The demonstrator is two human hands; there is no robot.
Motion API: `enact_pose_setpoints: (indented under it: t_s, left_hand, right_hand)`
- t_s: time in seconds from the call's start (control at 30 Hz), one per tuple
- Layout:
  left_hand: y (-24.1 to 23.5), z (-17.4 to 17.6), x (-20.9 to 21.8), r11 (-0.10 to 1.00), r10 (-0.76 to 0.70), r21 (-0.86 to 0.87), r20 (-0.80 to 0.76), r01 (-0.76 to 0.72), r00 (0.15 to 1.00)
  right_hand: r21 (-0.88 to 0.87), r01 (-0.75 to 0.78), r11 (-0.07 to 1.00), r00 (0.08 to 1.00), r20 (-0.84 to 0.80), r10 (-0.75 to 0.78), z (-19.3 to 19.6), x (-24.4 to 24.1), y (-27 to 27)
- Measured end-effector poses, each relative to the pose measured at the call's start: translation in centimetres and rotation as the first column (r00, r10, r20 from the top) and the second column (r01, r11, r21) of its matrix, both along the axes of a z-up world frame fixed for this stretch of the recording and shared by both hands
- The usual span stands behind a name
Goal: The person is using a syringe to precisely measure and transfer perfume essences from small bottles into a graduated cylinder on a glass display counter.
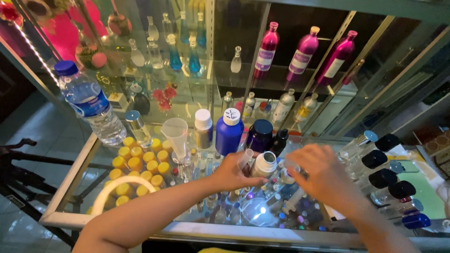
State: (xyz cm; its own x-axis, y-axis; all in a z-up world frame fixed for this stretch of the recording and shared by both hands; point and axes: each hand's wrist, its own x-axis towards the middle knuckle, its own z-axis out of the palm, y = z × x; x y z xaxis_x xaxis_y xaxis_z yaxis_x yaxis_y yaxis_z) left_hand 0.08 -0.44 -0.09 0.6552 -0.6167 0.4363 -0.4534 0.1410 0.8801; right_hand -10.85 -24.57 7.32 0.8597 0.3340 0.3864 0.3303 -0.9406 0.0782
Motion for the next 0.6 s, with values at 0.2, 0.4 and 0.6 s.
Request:
enact_pose_setpoints:
  t_s: [0.2,0.4,0.6]
  left_hand:
    - [0.2,-0.4,0.2,0.999,-0.017,0.035,-0.03,0.018,0.999]
    - [0.2,-0.1,0.1,0.999,-0.019,0.026,-0.058,0.021,0.998]
    - [1.2,2.2,-0.6,0.975,-0.039,0.222,0.103,0.016,0.994]
  right_hand:
    - [0.225,-0.308,0.924,0.934,0.258,0.248,3.1,1.4,3.7]
    - [0.193,-0.342,0.92,0.913,0.299,0.277,1.0,2.2,4.5]
    - [0.16,-0.407,0.899,0.905,0.201,0.374,0.3,1.5,3.9]
